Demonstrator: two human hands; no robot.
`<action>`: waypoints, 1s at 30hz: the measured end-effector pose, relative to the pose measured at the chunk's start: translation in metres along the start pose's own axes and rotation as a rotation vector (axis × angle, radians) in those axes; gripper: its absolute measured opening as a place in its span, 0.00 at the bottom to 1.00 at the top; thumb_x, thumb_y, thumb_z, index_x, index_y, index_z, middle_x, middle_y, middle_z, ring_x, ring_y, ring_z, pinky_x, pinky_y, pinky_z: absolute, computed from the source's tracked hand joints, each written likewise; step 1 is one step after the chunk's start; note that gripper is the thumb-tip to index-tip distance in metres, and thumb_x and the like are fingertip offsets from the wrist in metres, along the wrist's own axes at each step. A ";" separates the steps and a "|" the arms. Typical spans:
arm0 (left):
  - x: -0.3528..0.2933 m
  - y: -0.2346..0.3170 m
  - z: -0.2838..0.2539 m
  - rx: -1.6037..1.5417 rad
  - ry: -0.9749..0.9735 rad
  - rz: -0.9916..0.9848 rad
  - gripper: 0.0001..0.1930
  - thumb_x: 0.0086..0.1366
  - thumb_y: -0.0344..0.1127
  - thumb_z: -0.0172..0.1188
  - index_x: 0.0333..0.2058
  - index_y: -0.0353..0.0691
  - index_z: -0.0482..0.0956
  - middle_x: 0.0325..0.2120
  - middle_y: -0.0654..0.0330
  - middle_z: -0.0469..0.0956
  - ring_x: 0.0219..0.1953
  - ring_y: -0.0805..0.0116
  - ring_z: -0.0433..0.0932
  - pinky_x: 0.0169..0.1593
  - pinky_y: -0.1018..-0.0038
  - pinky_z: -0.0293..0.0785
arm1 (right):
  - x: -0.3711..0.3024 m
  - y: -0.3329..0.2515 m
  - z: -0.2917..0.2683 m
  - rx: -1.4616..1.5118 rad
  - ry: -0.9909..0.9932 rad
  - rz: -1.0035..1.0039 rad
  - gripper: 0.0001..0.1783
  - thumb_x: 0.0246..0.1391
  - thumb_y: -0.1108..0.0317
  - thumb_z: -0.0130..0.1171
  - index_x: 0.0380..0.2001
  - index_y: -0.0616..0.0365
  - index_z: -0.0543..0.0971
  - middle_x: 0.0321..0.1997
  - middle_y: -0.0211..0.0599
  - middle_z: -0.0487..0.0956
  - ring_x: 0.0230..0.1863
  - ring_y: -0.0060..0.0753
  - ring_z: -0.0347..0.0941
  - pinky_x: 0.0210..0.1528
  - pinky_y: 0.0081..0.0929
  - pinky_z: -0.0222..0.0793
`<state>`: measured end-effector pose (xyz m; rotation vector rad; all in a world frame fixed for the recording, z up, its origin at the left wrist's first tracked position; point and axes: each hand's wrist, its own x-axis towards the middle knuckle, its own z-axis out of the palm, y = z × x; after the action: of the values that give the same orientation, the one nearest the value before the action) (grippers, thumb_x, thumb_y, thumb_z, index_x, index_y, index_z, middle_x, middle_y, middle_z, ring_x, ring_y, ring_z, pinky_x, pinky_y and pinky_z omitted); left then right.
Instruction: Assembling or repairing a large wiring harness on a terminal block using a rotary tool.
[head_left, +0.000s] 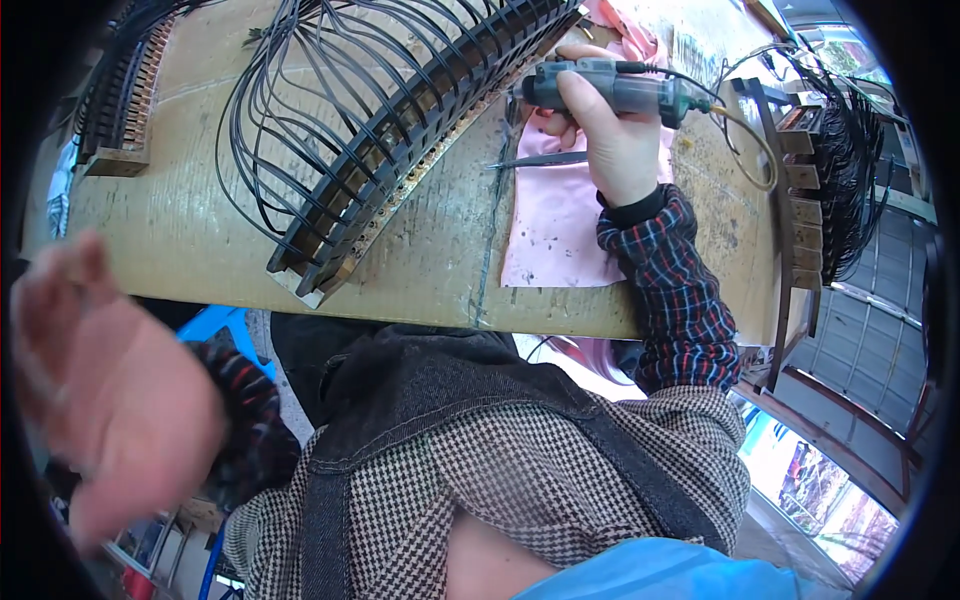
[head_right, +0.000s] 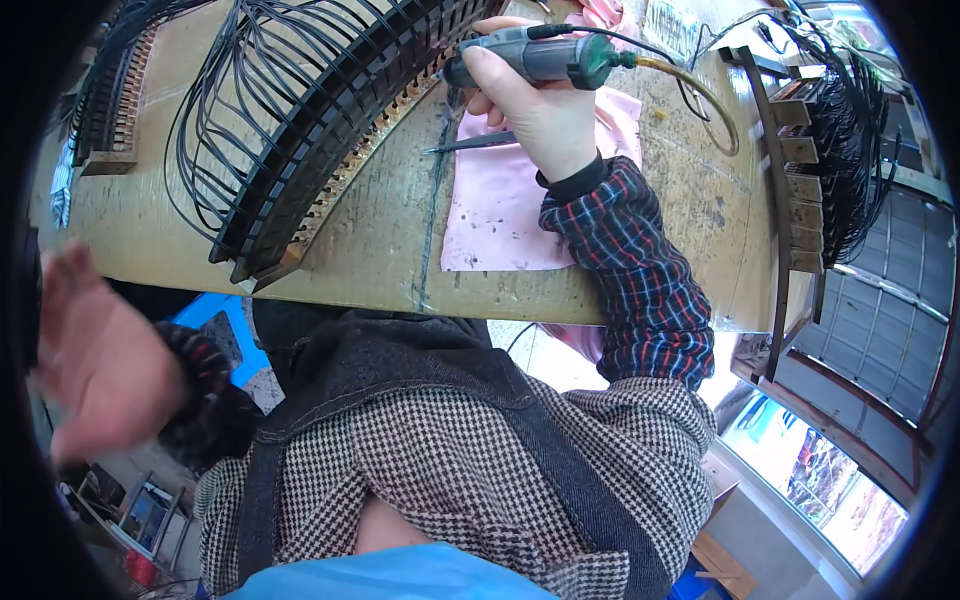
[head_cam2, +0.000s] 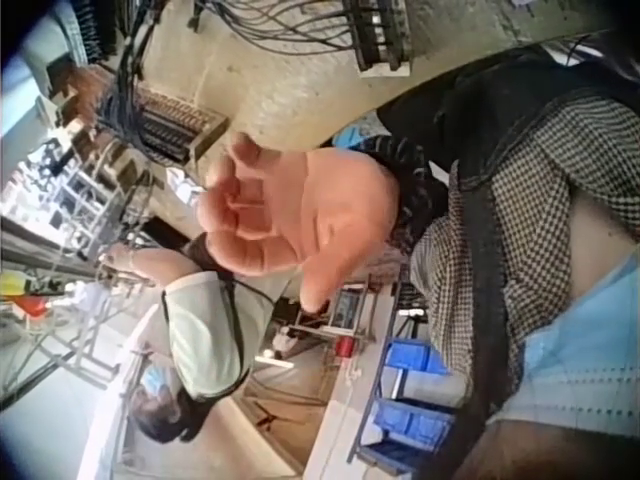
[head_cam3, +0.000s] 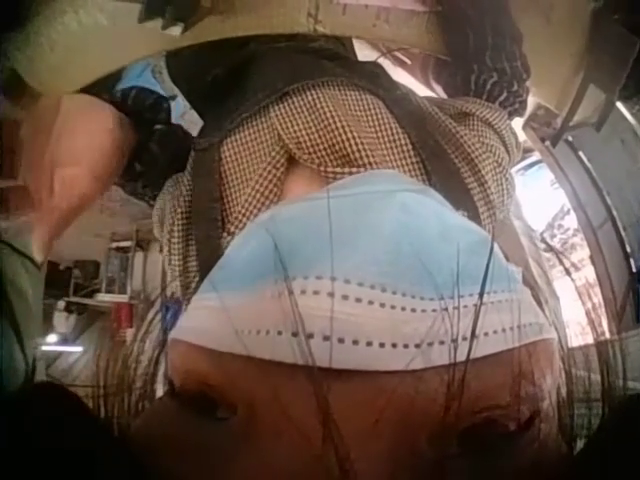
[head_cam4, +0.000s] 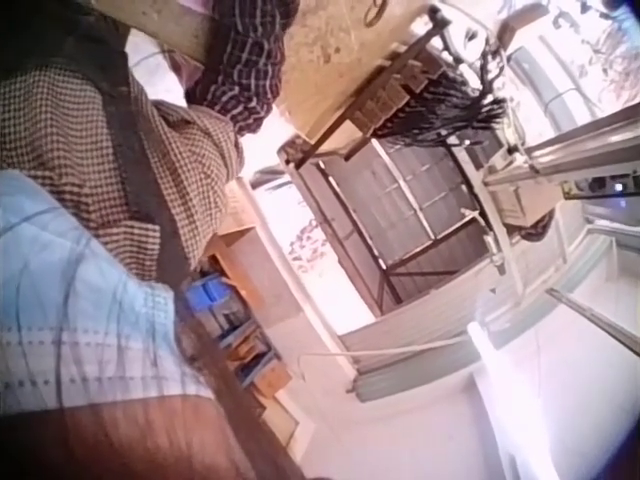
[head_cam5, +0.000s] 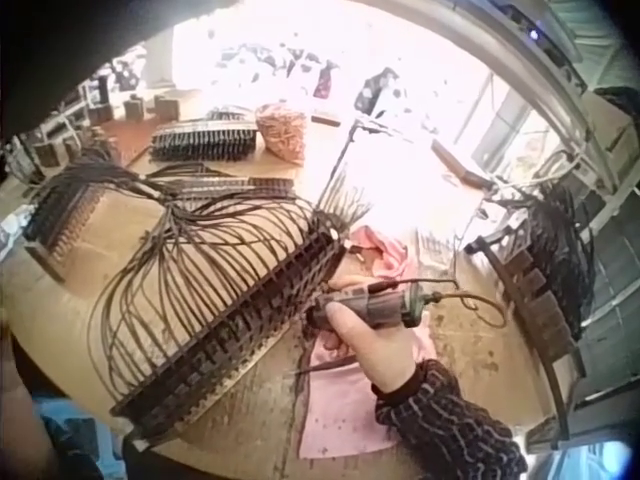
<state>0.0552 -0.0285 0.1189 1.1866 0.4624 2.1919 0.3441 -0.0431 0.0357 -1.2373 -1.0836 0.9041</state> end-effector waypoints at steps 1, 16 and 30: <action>-0.012 -0.009 -0.037 0.123 -0.151 -0.102 0.37 0.56 0.67 0.42 0.50 0.37 0.65 0.49 0.53 0.65 0.52 0.58 0.64 0.56 0.59 0.58 | 0.000 -0.001 0.000 -0.001 0.003 0.001 0.16 0.49 0.67 0.59 0.42 0.60 0.74 0.22 0.33 0.76 0.19 0.17 0.72 0.17 0.10 0.66; -0.113 -0.026 -0.083 0.531 -0.519 -0.760 0.33 0.47 0.28 0.66 0.51 0.28 0.61 0.50 0.54 0.63 0.52 0.64 0.65 0.55 0.71 0.60 | -0.003 -0.001 -0.003 -0.074 -0.042 0.039 0.16 0.52 0.68 0.54 0.44 0.62 0.72 0.25 0.36 0.77 0.20 0.19 0.72 0.19 0.11 0.65; -0.109 -0.028 -0.080 0.561 -0.584 -0.679 0.28 0.46 0.22 0.64 0.48 0.27 0.66 0.49 0.53 0.63 0.51 0.64 0.66 0.53 0.72 0.62 | -0.005 -0.001 0.003 -0.067 -0.051 0.080 0.16 0.51 0.70 0.55 0.44 0.63 0.72 0.25 0.35 0.76 0.20 0.19 0.72 0.19 0.12 0.65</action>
<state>0.0433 -0.0797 -0.0095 1.5772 1.0681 1.0979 0.3403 -0.0469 0.0364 -1.3270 -1.1192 0.9714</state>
